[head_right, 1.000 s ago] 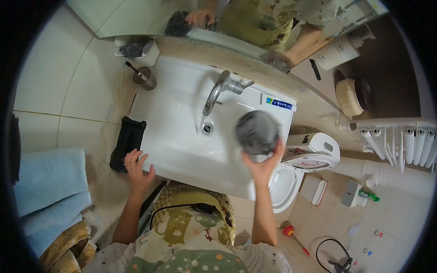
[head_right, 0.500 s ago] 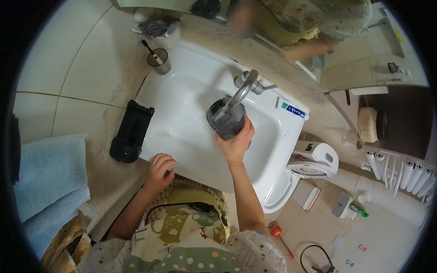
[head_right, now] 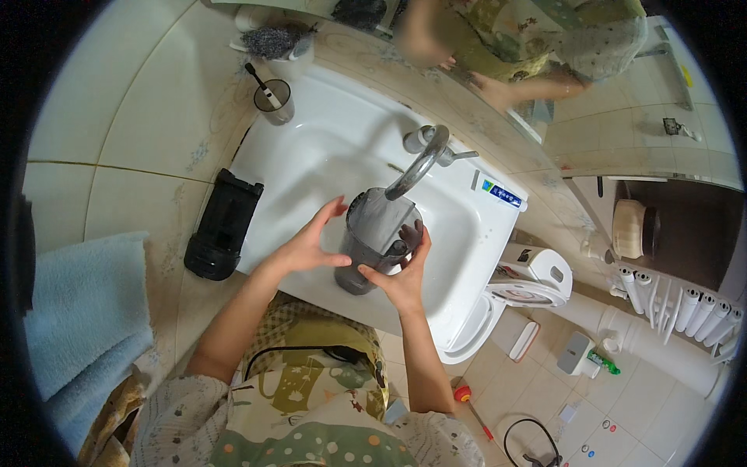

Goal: The person disassembles a handheld vacuum cleaner, rinses the dustbin and filter components under running water in a bathroom sink, and reassembles the parts. The person handles the vacuum body, dustbin, and filter separately, rinsing each under the tap before reattaching them.

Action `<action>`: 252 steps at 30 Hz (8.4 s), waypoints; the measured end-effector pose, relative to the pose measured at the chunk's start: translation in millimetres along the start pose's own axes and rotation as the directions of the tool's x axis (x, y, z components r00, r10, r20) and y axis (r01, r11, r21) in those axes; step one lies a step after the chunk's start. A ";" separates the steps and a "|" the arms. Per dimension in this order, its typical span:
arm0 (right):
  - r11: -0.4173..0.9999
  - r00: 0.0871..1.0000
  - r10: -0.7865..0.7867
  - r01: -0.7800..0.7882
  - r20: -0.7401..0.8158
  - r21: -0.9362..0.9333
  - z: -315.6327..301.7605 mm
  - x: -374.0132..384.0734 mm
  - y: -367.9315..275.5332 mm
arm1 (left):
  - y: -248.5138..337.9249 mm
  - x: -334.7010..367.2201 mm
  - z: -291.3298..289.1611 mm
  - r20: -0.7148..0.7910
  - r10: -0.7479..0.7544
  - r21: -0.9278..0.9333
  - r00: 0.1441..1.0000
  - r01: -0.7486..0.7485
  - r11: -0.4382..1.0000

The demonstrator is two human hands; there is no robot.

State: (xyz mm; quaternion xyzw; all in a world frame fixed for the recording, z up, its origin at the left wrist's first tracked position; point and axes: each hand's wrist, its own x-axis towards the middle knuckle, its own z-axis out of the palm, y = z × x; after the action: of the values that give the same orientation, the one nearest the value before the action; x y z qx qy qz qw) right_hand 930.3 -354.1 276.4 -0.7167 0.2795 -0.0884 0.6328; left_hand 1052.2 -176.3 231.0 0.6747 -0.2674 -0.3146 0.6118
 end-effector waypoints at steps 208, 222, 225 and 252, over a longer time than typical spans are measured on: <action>0.988 0.927 0.152 -0.139 0.342 -0.061 -57.6 39.5 22.5 | -9.4 21.6 135.3 -0.593 -0.207 -0.115 0.778 0.173 0.978; 0.994 0.940 0.094 -0.107 0.329 0.023 -43.7 41.4 24.6 | 11.3 28.0 114.7 -0.639 -0.173 0.027 0.750 0.247 0.969; 0.979 0.948 0.030 0.036 0.318 -0.200 -50.4 49.7 26.5 | -3.5 32.0 113.8 -0.606 -0.236 -0.074 0.759 0.242 0.967; 0.921 0.825 -0.097 0.286 0.556 -0.264 -101.4 6.3 -2.1 | -41.6 1.9 142.4 0.618 -0.394 -0.786 0.681 0.541 -0.298</action>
State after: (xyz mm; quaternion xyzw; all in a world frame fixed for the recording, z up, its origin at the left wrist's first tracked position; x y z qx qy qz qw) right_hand 887.3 -444.2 295.6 -0.8345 0.0293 0.0987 0.5412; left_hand 945.5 -266.8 181.9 0.0583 0.2983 -0.6509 0.6957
